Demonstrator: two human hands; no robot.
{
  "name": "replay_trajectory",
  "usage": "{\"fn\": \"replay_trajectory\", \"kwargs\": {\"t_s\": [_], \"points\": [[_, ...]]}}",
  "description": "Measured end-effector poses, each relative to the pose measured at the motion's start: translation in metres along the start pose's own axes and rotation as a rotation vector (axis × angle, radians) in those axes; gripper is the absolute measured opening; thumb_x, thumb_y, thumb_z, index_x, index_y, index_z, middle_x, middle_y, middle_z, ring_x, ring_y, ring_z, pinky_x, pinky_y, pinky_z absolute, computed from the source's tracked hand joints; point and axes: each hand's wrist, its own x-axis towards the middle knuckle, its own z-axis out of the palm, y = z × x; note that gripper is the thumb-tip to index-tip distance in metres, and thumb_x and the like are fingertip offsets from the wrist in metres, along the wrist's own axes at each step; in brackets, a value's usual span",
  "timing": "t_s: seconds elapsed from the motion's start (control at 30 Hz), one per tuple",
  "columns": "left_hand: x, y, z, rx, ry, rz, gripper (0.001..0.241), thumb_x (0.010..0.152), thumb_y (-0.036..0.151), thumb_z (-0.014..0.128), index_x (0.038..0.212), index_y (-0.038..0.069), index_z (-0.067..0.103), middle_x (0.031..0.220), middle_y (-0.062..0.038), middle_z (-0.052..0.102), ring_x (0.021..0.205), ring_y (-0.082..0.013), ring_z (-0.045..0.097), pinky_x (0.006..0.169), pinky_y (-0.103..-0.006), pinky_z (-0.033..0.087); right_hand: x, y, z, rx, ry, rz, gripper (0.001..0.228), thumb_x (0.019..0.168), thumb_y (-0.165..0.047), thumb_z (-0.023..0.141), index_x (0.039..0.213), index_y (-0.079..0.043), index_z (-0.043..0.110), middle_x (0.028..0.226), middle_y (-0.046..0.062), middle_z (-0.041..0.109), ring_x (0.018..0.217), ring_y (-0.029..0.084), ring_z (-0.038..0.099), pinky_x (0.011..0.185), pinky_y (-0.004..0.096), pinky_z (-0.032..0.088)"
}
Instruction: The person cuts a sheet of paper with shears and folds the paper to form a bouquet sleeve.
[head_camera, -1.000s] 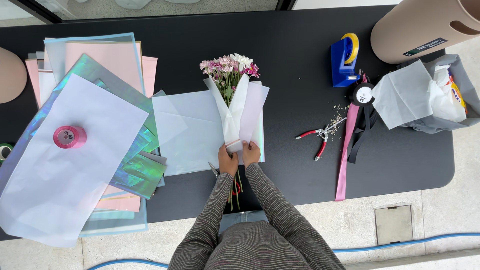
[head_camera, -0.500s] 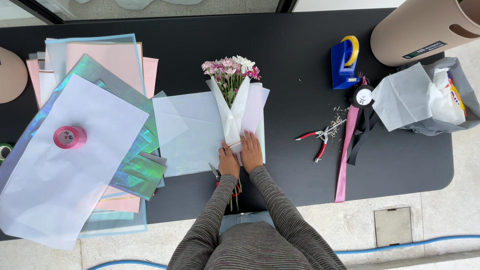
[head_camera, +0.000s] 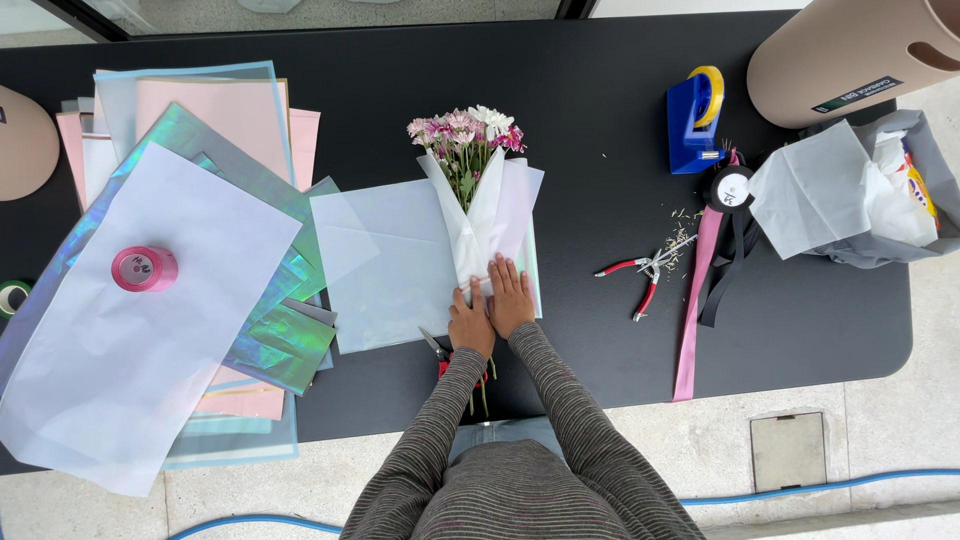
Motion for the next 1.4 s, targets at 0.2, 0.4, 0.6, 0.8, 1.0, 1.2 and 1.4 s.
{"fn": "replay_trajectory", "kwargs": {"t_s": [0.2,0.4,0.6,0.8,1.0,1.2,1.4], "points": [[0.002,-0.002,0.008,0.122,-0.034,-0.003,0.077,0.095,0.028,0.051,0.155,0.015,0.004,0.142,-0.020,0.024,0.115,-0.0323,0.047,0.085,-0.0415,0.047,-0.006,-0.006,-0.014,0.117,0.226,-0.010,0.069,0.084,-0.009,0.045,0.150,-0.009,0.024,0.158,0.012,0.019,0.145,0.032,0.018,0.117,0.049,0.020],[0.003,-0.043,0.009,-0.159,-0.193,0.095,0.078,0.086,0.026,0.059,0.153,0.016,0.021,0.154,-0.019,0.008,0.129,-0.0369,0.034,0.098,-0.0460,0.043,-0.005,-0.034,-0.004,-0.035,0.389,-0.259,0.056,0.091,-0.021,0.043,0.147,-0.017,0.034,0.156,0.011,0.024,0.144,0.032,0.022,0.115,0.050,0.023],[0.007,-0.152,-0.019,-0.402,0.228,-0.194,0.042,0.091,0.031,0.053,0.132,0.023,0.053,0.138,-0.002,0.041,0.123,-0.0238,0.038,0.098,-0.0434,0.040,0.003,-0.041,-0.003,-0.091,0.104,-0.225,0.061,0.097,-0.038,0.047,0.151,-0.018,0.028,0.161,0.008,0.012,0.148,0.029,0.010,0.120,0.047,0.010],[0.030,-0.204,-0.024,-0.200,0.182,-0.730,0.076,0.092,0.049,0.055,0.143,0.003,0.023,0.136,-0.020,0.039,0.124,-0.0313,0.040,0.097,-0.0471,0.040,0.004,-0.040,0.004,-0.098,-0.002,-0.181,0.067,0.096,-0.040,0.047,0.153,-0.017,0.020,0.162,0.008,0.003,0.148,0.029,0.003,0.120,0.047,0.006],[0.036,-0.204,-0.043,-0.231,0.148,-0.804,0.067,0.084,0.052,0.068,0.121,0.006,0.037,0.126,-0.020,0.047,0.119,-0.0334,0.047,0.094,-0.0513,0.042,0.004,-0.040,0.005,-0.104,-0.023,-0.163,0.068,0.097,-0.040,0.046,0.154,-0.019,0.016,0.163,0.006,0.000,0.149,0.028,0.002,0.120,0.047,0.006],[0.051,-0.218,-0.026,-0.310,0.112,-0.727,0.050,0.085,0.039,0.068,0.116,0.005,0.048,0.116,-0.018,0.051,0.108,-0.0326,0.054,0.085,-0.0473,0.049,0.004,-0.040,0.005,-0.101,-0.006,-0.163,0.068,0.096,-0.040,0.049,0.154,-0.020,0.019,0.163,0.005,0.002,0.149,0.028,0.004,0.120,0.047,0.008],[0.032,-0.181,-0.048,-0.415,0.037,-0.493,0.048,0.084,0.034,0.064,0.120,0.003,0.061,0.104,-0.019,0.068,0.097,-0.0356,0.068,0.076,-0.0468,0.057,0.005,-0.039,0.003,-0.120,-0.013,-0.167,0.068,0.097,-0.041,0.048,0.154,-0.021,0.017,0.163,0.005,0.001,0.149,0.027,0.003,0.119,0.048,0.007]]}}
